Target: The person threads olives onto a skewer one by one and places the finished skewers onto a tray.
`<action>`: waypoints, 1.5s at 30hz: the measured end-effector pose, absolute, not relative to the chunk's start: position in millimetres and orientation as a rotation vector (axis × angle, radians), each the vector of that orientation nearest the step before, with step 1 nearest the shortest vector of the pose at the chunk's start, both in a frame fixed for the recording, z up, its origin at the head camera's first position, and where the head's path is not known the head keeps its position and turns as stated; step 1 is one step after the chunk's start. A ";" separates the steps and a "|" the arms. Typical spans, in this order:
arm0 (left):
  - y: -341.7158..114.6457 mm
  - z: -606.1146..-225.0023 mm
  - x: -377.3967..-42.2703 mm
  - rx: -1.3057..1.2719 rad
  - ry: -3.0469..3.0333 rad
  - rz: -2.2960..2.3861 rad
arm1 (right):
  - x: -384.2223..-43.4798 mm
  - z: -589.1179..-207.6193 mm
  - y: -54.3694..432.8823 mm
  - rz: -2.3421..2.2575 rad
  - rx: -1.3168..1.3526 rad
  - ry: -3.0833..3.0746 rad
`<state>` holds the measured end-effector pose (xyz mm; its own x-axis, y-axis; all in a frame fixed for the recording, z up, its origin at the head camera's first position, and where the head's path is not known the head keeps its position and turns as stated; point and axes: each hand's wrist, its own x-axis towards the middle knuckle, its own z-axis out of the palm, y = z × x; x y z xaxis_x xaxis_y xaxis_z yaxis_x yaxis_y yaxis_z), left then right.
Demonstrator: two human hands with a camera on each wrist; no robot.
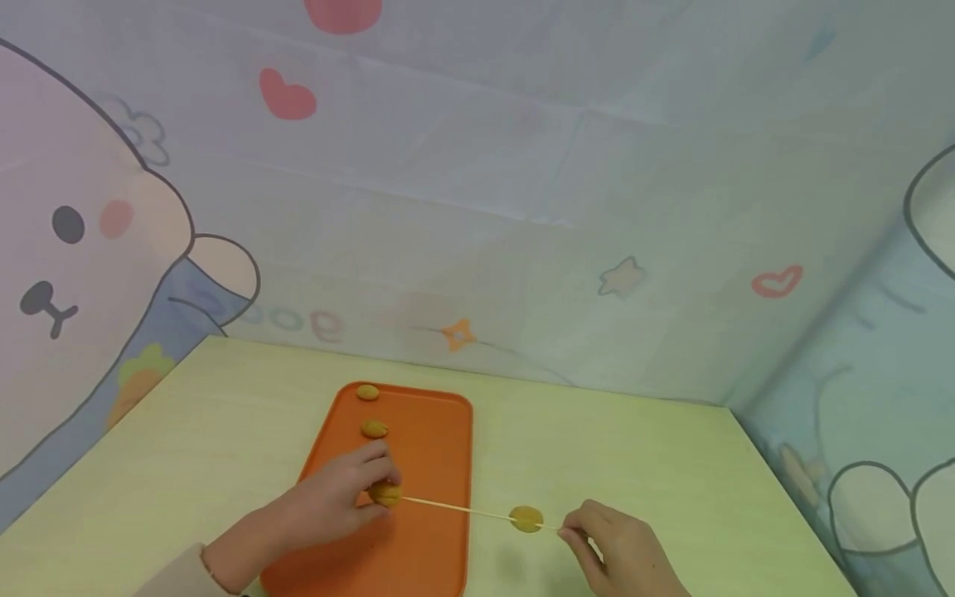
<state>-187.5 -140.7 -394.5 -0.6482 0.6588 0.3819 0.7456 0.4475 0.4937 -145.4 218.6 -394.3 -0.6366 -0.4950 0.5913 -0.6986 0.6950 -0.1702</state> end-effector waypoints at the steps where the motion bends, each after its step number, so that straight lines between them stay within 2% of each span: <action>1: -140.6 -394.2 -187.2 -1.250 -2.553 -0.969 | -145.5 -394.2 218.3 0.532 0.916 -2.397; 45: -121.7 -390.4 -185.1 -1.359 -2.466 -0.875 | -145.1 -390.0 214.7 0.532 0.935 -2.443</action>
